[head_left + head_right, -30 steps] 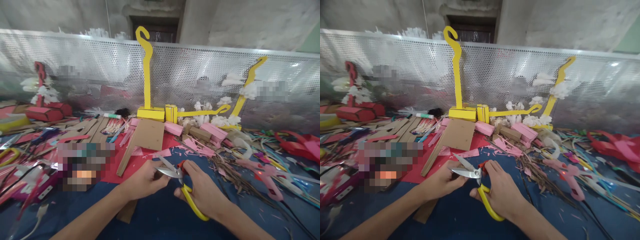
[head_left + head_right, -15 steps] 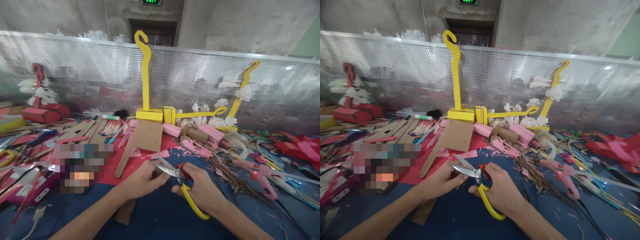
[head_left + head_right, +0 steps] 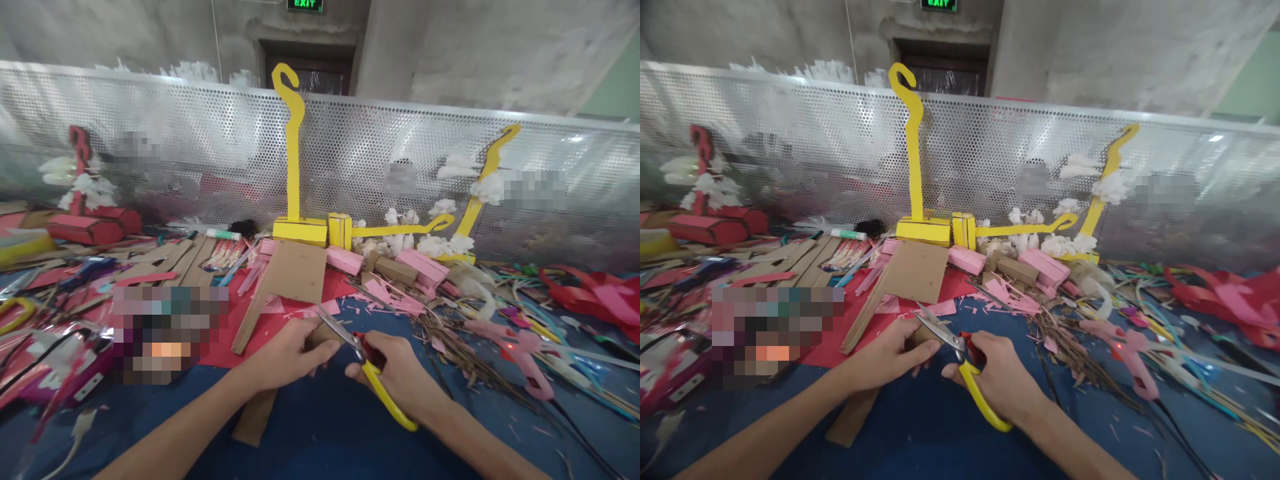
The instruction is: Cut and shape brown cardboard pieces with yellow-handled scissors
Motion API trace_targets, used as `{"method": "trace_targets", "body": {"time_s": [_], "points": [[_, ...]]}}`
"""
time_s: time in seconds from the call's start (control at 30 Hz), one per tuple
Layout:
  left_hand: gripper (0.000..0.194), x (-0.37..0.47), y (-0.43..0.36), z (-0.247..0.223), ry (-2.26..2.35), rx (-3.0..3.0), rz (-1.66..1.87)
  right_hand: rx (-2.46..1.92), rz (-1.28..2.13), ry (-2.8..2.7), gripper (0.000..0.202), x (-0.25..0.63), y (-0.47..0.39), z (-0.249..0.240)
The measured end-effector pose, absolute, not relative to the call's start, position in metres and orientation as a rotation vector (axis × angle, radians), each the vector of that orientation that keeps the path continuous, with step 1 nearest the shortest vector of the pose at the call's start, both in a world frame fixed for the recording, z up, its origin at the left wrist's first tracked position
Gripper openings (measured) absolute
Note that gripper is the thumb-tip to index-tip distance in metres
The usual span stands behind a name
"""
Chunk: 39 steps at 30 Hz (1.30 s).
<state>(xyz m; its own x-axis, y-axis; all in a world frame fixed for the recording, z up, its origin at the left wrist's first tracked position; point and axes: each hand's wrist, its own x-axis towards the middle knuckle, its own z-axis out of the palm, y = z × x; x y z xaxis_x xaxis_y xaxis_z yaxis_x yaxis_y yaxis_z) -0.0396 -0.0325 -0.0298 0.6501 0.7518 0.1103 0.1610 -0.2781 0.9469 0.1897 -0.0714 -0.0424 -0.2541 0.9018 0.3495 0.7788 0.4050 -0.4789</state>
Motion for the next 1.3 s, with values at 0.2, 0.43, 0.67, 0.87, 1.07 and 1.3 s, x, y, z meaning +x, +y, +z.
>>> {"method": "trace_targets", "body": {"time_s": [0.2, 0.43, 0.67, 0.87, 1.07, 1.3], "points": [[0.025, -0.041, -0.033, -0.026, 0.785, 1.784, 0.705, -1.479, 0.343, -2.039, 0.062, 0.196, -0.063, -0.049], [0.021, -0.037, -0.024, -0.030, 0.678, 1.354, 0.890, -1.465, 0.506, -1.766, 0.046, 0.204, -0.057, -0.046], [0.027, -0.032, -0.014, -0.039, 0.630, 0.902, 0.969, -1.370, 0.646, -1.582, 0.058, 0.199, -0.058, -0.034], [0.027, -0.034, -0.014, -0.030, 0.620, 0.818, 1.024, -1.344, 0.710, -1.573, 0.058, 0.197, -0.057, -0.036], [0.027, -0.035, -0.015, -0.021, 0.676, 0.750, 1.082, -1.331, 0.733, -1.599, 0.053, 0.202, -0.056, -0.039], [0.035, -0.037, -0.010, -0.020, 0.631, 0.629, 1.067, -1.344, 0.701, -1.669, 0.046, 0.216, -0.046, -0.063]]}}
